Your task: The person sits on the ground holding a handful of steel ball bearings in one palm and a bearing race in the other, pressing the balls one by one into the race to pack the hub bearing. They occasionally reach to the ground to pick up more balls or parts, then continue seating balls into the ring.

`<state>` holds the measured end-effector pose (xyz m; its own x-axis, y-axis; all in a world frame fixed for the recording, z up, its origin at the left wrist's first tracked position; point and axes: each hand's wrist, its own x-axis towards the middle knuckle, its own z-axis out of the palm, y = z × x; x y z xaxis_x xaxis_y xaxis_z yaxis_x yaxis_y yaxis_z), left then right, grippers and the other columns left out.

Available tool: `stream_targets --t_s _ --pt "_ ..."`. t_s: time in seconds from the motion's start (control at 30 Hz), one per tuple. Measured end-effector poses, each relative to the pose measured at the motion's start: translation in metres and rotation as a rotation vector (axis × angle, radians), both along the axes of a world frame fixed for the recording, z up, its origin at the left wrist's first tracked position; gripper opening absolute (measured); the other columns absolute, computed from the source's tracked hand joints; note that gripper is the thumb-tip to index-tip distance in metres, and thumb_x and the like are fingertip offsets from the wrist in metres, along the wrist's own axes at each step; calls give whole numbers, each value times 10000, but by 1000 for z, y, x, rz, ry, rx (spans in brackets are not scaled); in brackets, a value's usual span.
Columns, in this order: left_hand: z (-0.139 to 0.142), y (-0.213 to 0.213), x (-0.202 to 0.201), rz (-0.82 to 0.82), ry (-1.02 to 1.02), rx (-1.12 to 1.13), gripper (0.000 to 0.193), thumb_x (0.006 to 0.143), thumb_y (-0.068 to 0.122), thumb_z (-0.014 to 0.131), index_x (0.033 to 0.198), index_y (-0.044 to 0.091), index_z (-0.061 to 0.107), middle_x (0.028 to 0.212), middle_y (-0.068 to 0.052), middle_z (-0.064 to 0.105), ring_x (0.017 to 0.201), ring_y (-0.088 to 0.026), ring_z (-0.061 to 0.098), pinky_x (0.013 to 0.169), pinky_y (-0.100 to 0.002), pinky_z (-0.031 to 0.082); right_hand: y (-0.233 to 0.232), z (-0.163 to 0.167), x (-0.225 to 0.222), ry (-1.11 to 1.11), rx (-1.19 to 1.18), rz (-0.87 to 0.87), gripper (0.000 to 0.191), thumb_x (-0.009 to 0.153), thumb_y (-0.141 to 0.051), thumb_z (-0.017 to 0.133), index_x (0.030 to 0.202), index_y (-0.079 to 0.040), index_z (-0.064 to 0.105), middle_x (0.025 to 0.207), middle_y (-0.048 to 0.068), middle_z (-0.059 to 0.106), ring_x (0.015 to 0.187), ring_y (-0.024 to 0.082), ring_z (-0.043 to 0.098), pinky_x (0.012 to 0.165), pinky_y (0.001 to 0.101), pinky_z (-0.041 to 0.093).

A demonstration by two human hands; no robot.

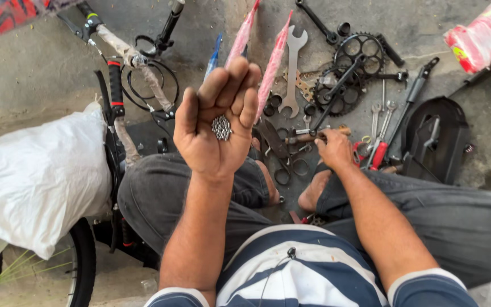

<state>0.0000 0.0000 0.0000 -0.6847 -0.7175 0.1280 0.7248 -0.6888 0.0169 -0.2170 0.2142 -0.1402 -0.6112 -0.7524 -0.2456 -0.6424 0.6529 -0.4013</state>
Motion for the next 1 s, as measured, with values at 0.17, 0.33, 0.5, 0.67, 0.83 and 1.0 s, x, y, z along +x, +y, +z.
stream_targets --t_s 0.17,0.33,0.5,0.67,0.83,1.0 --pt "-1 -6 4 43 -27 21 583 1232 391 310 1440 -86 573 1534 -271 522 1500 -408 441 1253 -443 439 -39 -13 24 -142 -154 42 277 882 -197 760 1099 -28 726 1030 177 738 946 371 710 839 466 556" --pt "-4 -15 23 142 -61 109 573 1231 392 316 1416 -70 602 1515 -269 542 1493 -402 453 1235 -436 460 -90 -32 60 -418 -238 -17 279 887 -147 755 1133 -22 715 1030 153 756 914 279 752 839 372 586" --pt "-12 -18 32 164 -113 129 579 1229 398 325 1393 -71 622 1487 -272 569 1460 -411 488 1214 -442 482 -138 -42 93 -554 -188 -134 476 786 -89 724 1250 -19 643 1103 143 721 925 259 741 843 374 573" --pt "-19 -20 32 167 -130 149 586 1220 396 323 1386 -79 623 1470 -284 576 1443 -420 504 1194 -445 492 -162 -39 99 -533 -70 -80 645 733 -64 717 1365 -62 591 1177 159 651 1048 291 688 925 396 543" --pt "-19 -20 36 164 -135 158 591 1224 397 312 1398 -81 612 1481 -294 566 1437 -428 505 1193 -452 495 -179 -52 80 -581 -158 146 731 720 -85 758 1416 -75 532 1213 185 607 1154 350 616 967 423 502" --pt "-21 -23 36 167 -130 157 599 1218 402 308 1398 -84 610 1477 -300 560 1446 -434 500 1196 -455 492 -178 -66 50 -285 -180 312 530 822 -76 728 1341 -76 625 1217 157 642 1150 363 624 986 444 517"
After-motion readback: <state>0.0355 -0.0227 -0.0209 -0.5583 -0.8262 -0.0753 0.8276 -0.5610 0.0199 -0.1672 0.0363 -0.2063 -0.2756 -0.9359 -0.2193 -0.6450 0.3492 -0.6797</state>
